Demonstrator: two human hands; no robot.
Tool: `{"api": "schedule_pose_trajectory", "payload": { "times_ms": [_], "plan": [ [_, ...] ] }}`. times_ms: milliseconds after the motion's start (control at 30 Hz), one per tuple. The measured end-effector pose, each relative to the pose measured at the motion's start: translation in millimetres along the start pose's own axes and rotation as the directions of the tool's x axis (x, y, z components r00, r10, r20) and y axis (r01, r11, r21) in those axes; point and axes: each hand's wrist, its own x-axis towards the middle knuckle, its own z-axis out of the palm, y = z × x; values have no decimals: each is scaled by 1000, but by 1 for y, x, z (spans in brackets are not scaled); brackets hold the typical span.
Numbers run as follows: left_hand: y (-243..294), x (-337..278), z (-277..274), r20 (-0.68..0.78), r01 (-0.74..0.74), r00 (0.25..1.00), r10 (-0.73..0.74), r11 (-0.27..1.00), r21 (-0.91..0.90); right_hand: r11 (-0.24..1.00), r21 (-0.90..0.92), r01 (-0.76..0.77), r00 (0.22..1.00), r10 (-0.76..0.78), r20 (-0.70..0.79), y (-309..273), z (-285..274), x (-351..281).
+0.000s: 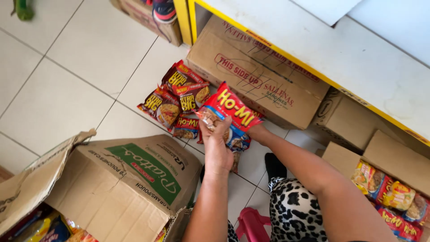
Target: Sort and organize packaged instant noodles from open boxes into specific groups on the floor or in containers.
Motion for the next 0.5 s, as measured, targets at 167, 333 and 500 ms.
{"api": "schedule_pose_trajectory", "payload": {
  "times_ms": [167, 333, 500],
  "plan": [
    [3, 4, -6, 107, -193, 979, 175, 959, 205, 999, -30, -19, 997, 17, -71, -11, -44, -29],
    [-10, 22, -34, 289, -405, 910, 295, 775, 484, 950, 312, 4, 997, 22, -80, -63, -36, -100],
    [-10, 12, -22, 419, -399, 891, 174, 739, 543, 855, 512, 83, 993, -28, -115, -47, -44, -146]
  ]
}}
